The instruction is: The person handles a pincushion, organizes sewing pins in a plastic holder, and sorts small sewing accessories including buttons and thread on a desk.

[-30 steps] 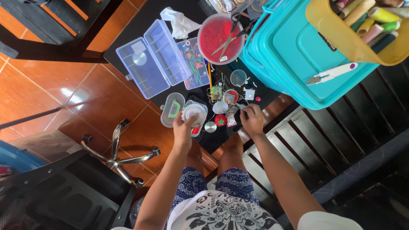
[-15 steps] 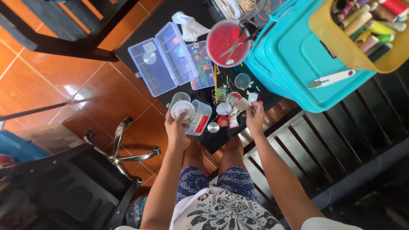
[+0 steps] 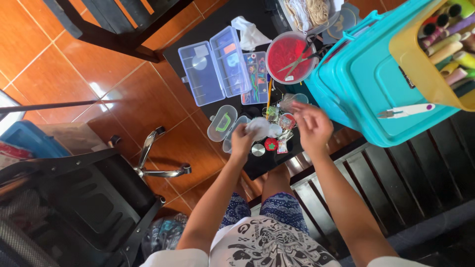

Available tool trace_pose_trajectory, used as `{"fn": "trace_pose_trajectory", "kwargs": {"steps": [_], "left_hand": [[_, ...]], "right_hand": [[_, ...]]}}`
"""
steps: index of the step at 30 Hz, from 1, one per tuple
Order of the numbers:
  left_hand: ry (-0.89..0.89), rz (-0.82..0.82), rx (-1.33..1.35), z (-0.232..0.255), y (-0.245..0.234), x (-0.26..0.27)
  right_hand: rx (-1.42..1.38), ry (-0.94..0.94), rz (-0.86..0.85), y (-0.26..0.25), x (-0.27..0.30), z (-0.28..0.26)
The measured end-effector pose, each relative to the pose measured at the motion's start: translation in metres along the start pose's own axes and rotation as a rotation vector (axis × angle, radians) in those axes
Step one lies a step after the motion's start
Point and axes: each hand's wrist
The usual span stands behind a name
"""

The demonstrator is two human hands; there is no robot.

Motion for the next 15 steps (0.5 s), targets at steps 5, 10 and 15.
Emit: {"fn": "trace_pose_trajectory", "kwargs": {"steps": [5, 10, 15], "left_hand": [[0.001, -0.197, 0.326, 0.054, 0.031, 0.024], [0.049, -0.257, 0.329, 0.071, 0.036, 0.048], [-0.035, -0.217, 0.297, 0.064, 0.030, 0.065]], "right_hand": [[0.452, -0.670, -0.247, 0.018, -0.030, -0.081], [0.411, -0.618, -0.197, 0.010, -0.035, -0.100], [0.413, -0.572, -0.192, -0.003, -0.037, -0.101]]}}
Point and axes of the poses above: each hand's wrist, its own x-axis away from the middle knuckle, its own y-axis out of the palm, z = x × y, and after that the axes turned 14 degrees about -y, right-handed
